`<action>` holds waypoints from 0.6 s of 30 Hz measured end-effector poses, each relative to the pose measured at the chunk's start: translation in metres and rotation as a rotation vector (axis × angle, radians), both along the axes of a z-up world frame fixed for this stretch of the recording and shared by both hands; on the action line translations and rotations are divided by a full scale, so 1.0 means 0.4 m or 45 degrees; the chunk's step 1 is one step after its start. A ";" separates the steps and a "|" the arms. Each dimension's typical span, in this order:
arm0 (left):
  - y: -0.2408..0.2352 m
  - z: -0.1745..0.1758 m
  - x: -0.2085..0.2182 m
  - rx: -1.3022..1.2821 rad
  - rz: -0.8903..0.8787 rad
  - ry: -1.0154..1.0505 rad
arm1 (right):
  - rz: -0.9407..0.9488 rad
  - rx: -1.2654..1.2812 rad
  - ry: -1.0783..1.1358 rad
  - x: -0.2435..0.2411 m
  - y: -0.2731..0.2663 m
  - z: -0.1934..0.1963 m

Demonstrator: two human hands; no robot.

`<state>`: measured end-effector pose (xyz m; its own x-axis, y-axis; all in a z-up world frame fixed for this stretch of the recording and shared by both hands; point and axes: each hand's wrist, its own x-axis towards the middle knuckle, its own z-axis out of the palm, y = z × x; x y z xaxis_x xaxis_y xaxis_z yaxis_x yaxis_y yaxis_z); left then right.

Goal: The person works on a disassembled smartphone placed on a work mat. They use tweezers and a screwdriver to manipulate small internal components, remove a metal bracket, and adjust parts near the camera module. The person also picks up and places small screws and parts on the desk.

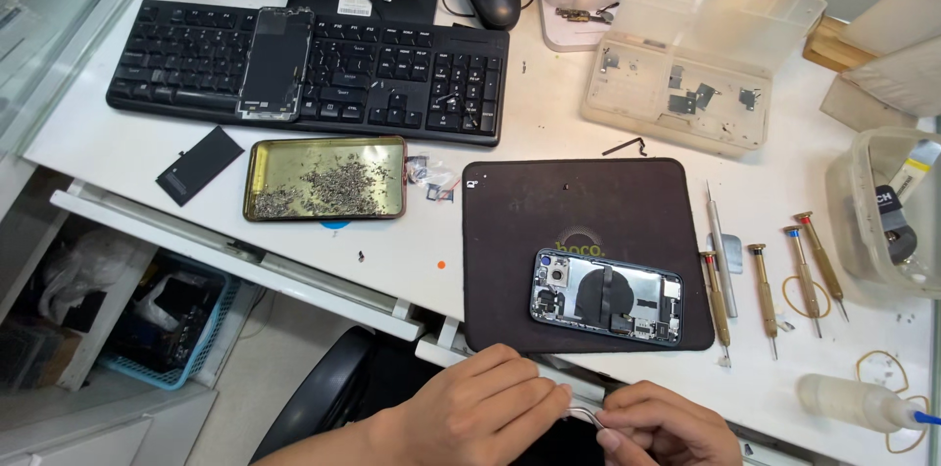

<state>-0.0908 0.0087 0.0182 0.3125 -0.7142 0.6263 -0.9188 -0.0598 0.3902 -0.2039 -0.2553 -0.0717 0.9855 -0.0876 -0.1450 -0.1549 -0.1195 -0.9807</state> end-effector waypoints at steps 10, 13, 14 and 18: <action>0.140 -0.017 -0.006 0.276 0.808 -0.042 | -0.216 -0.479 -0.128 0.021 0.027 0.083; 0.164 -0.018 0.003 0.304 0.992 0.009 | -0.292 -0.729 -0.340 0.030 0.019 0.105; 0.169 -0.018 0.009 0.296 1.026 0.045 | -0.306 -0.752 -0.410 0.037 0.015 0.106; 0.167 -0.012 0.050 0.268 1.025 -0.002 | -0.356 -0.848 -0.356 0.047 -0.014 0.100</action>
<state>-0.0709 0.0754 0.0134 0.7771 -0.3749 0.5055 -0.5645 -0.7704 0.2964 -0.1850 -0.2609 -0.0316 0.9061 -0.3204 0.2763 -0.0239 -0.6907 -0.7227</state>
